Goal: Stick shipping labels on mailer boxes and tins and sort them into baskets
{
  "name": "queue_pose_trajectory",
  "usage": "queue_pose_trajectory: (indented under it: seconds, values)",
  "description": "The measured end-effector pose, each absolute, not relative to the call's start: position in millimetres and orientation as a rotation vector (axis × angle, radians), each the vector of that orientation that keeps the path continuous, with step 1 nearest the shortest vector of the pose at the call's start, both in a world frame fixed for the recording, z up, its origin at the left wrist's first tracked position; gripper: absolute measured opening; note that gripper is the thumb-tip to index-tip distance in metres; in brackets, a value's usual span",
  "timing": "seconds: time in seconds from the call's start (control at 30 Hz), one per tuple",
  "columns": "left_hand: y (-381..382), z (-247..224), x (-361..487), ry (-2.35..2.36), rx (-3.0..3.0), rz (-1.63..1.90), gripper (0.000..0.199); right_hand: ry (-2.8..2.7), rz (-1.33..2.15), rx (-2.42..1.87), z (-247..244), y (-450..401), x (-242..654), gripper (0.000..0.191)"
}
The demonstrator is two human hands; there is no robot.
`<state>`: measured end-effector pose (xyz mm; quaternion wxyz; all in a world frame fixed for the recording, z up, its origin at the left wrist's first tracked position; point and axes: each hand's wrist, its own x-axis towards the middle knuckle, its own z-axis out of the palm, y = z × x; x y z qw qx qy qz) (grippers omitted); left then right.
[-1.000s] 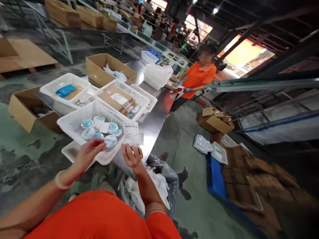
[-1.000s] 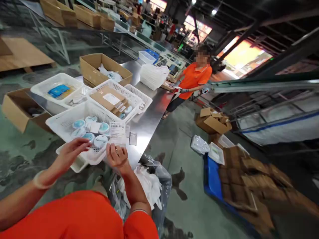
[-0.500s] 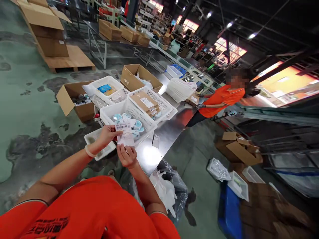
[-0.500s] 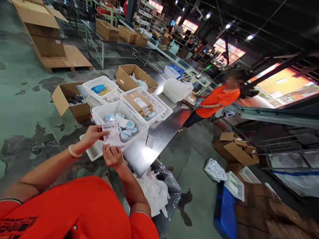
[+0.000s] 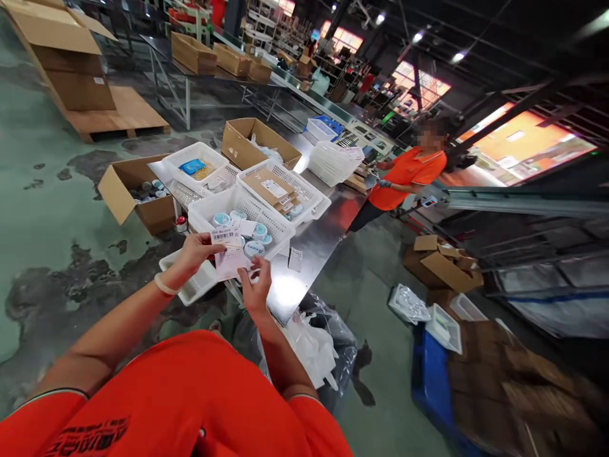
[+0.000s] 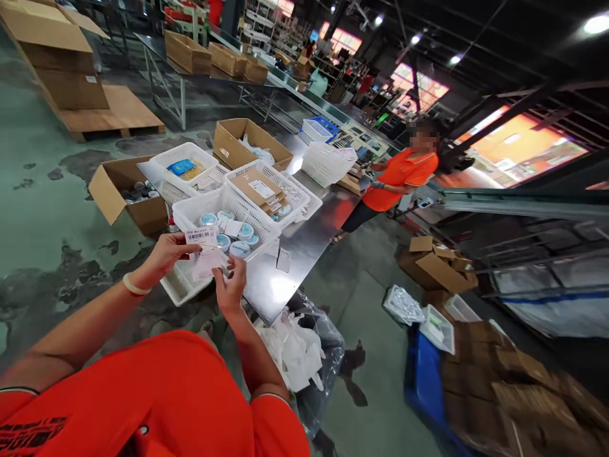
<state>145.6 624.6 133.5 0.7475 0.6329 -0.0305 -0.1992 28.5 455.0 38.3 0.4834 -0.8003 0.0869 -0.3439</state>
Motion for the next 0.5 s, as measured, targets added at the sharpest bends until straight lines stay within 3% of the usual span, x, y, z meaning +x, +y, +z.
queue_pose_trajectory:
  seconds: [0.13, 0.33, 0.5]
  values:
    - [614, 130, 134, -0.105, 1.431, -0.576, 0.058, 0.339, -0.36, -1.558, 28, 445, 21, 0.035]
    - [617, 118, 138, -0.123, 1.584, -0.624, 0.078, 0.914, -0.587, -1.278, -13, 366, -16, 0.037]
    - [625, 99, 147, 0.015, 1.71, -0.572, 0.087, 1.429, -0.487, -1.273, -54, 289, -53, 0.035]
